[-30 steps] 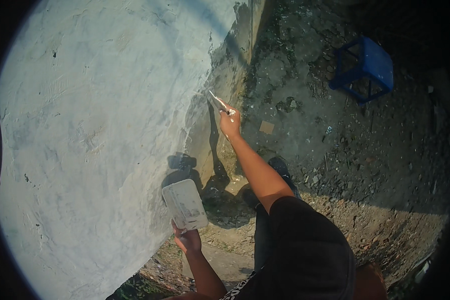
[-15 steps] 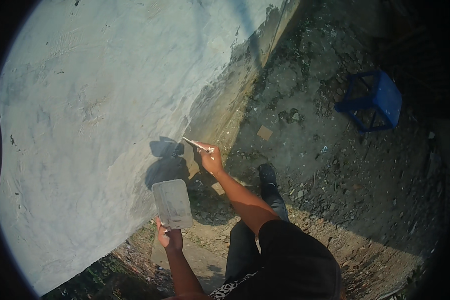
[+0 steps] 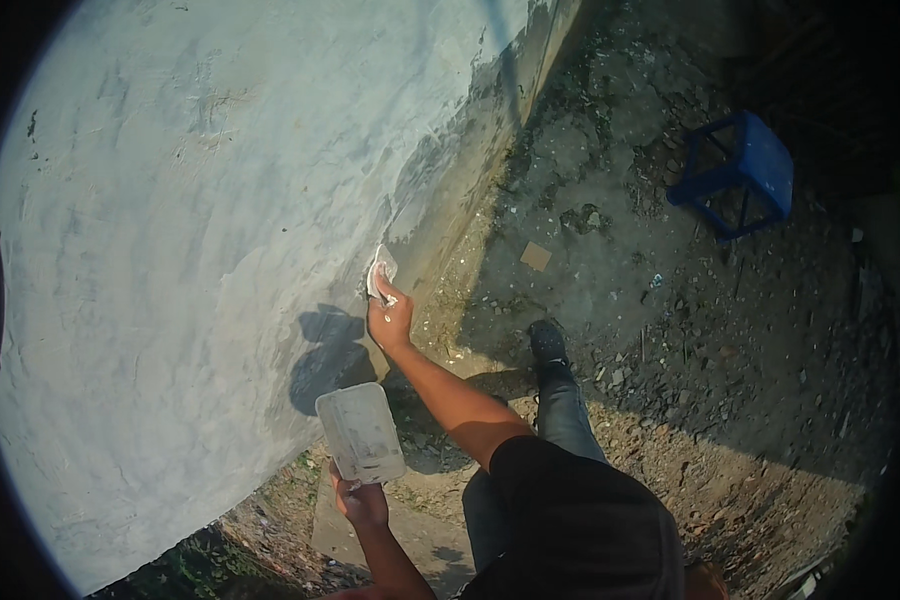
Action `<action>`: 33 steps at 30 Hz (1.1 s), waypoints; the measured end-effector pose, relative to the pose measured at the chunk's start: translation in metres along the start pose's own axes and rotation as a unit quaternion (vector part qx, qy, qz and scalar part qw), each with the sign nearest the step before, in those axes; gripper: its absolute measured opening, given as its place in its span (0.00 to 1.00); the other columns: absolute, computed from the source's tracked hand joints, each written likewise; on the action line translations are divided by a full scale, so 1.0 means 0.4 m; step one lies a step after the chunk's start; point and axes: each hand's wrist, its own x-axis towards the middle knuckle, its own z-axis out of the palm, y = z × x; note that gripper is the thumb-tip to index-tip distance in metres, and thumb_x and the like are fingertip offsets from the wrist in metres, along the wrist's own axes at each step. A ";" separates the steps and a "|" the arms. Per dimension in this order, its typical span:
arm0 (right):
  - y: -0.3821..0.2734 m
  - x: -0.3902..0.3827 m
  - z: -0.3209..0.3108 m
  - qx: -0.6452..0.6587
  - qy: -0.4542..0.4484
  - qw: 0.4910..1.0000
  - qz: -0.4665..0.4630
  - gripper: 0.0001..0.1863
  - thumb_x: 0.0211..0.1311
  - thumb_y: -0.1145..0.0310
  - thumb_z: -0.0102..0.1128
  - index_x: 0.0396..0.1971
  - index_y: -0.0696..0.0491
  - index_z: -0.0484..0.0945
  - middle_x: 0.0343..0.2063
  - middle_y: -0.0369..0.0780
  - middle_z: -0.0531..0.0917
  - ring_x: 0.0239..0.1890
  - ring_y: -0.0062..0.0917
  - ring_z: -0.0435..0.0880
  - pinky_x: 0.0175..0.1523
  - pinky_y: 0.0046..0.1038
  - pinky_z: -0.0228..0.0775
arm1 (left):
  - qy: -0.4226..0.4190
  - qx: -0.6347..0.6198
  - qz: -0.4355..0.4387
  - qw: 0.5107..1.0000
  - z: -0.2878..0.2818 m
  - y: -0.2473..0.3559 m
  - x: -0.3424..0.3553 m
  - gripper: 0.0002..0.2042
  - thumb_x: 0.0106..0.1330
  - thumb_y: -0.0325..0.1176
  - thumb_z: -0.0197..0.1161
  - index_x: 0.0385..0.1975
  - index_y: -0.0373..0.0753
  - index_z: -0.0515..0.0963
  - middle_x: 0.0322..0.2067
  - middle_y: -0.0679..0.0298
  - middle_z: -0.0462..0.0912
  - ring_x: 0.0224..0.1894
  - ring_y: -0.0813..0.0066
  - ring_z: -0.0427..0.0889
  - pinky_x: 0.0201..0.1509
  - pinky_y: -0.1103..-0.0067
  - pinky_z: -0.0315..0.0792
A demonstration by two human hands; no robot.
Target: Applying plaster or putty to an exterior wall using a scraper tool.
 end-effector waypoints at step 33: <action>-0.326 -0.153 -0.263 -0.038 -0.233 0.962 0.139 0.17 0.58 0.82 0.54 0.47 0.61 0.81 0.39 0.40 0.86 0.43 0.22 0.81 0.51 0.25 0.71 | -0.016 -0.043 -0.015 0.999 0.007 0.153 0.009 0.26 0.62 0.24 0.52 0.63 0.34 0.64 0.60 0.52 0.73 0.61 0.58 0.74 0.64 0.61 0.70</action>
